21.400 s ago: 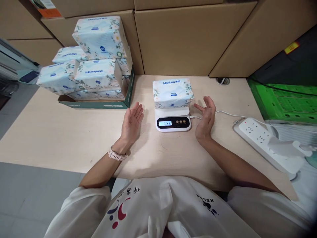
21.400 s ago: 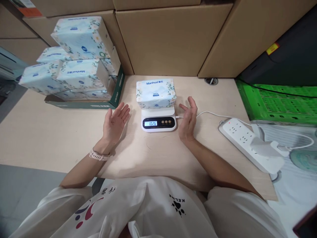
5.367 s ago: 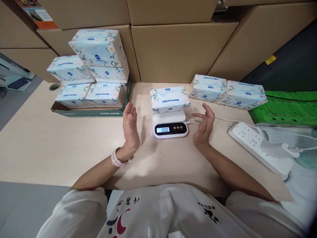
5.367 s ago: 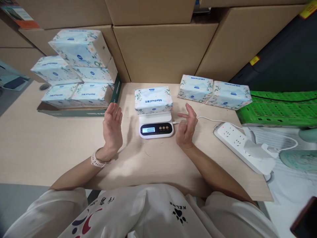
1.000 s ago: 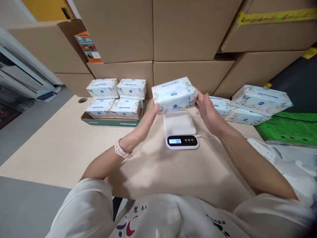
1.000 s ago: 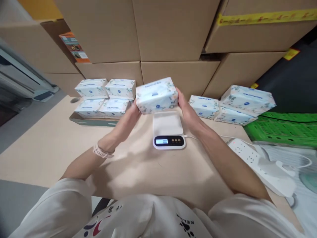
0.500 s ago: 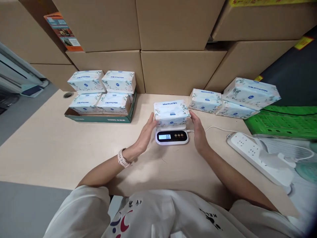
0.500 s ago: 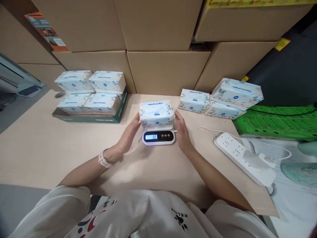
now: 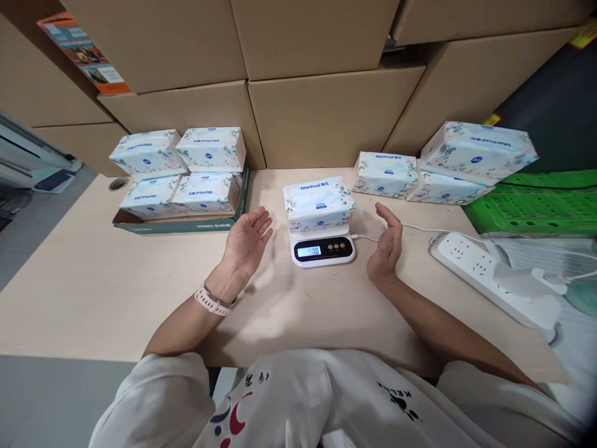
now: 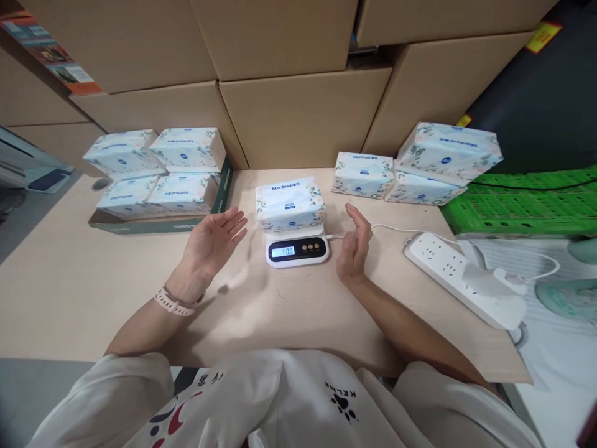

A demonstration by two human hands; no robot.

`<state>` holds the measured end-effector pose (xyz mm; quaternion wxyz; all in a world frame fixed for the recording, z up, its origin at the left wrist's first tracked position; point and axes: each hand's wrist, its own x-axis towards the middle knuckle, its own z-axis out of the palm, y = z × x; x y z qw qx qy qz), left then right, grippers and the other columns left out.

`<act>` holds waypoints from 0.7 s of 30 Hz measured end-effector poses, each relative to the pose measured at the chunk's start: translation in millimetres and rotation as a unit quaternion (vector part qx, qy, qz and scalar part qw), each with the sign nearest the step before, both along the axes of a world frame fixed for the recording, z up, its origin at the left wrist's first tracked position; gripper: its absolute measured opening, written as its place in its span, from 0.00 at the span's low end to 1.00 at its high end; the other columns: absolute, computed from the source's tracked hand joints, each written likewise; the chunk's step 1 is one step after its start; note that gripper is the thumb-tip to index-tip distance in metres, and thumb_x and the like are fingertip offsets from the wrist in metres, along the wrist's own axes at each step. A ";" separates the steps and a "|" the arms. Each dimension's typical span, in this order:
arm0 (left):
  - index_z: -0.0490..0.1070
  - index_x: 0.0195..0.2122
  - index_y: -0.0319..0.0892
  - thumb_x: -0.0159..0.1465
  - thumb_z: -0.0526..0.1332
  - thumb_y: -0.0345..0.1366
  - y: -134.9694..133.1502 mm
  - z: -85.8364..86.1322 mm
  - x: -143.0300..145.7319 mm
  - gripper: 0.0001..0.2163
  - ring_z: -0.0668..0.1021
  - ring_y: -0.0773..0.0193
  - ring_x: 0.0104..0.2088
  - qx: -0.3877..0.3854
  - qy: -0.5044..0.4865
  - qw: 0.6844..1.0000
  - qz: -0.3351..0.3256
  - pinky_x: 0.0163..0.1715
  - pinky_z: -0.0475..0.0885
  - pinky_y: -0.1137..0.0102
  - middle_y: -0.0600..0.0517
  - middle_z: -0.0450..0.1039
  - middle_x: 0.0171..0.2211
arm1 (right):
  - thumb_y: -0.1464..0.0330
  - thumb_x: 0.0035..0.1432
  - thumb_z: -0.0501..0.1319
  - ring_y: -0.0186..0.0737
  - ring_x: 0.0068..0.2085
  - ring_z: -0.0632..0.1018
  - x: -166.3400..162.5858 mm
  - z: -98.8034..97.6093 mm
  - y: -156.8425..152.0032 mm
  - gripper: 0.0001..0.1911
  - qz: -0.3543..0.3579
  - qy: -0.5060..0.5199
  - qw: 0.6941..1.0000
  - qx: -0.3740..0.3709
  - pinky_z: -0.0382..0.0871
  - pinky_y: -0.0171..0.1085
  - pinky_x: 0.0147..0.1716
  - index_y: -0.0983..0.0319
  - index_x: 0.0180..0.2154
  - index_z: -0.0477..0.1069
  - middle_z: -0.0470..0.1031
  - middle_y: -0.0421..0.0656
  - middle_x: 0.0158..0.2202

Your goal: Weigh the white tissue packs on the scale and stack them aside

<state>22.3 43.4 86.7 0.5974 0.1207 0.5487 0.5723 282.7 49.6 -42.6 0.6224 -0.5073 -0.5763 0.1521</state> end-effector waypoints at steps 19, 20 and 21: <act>0.77 0.39 0.41 0.68 0.56 0.34 0.2 1.7 -1.9 0.09 0.72 0.52 0.68 -0.003 0.013 1.000 -0.001 0.75 0.59 0.58 0.43 0.76 0.59 | 0.50 0.74 0.45 0.54 0.68 0.72 0.3 1.2 -2.4 0.29 0.002 -0.008 1.000 -0.003 0.60 0.63 0.72 0.53 0.64 0.70 0.74 0.47 0.65; 0.77 0.39 0.41 0.67 0.56 0.34 0.0 1.6 -2.0 0.09 0.72 0.52 0.68 -0.002 0.014 1.000 -0.002 0.75 0.60 0.58 0.43 0.76 0.59 | 0.50 0.74 0.44 0.54 0.68 0.72 0.3 1.4 -2.4 0.29 0.000 -0.011 1.000 -0.005 0.60 0.63 0.72 0.53 0.64 0.70 0.74 0.47 0.65; 0.77 0.39 0.41 0.67 0.56 0.34 -0.1 1.5 -2.1 0.09 0.72 0.52 0.68 -0.002 0.015 1.000 -0.003 0.75 0.60 0.58 0.43 0.76 0.59 | 0.49 0.74 0.44 0.53 0.68 0.72 0.2 1.6 -2.4 0.30 -0.003 -0.015 1.000 -0.008 0.60 0.63 0.72 0.53 0.65 0.69 0.74 0.47 0.65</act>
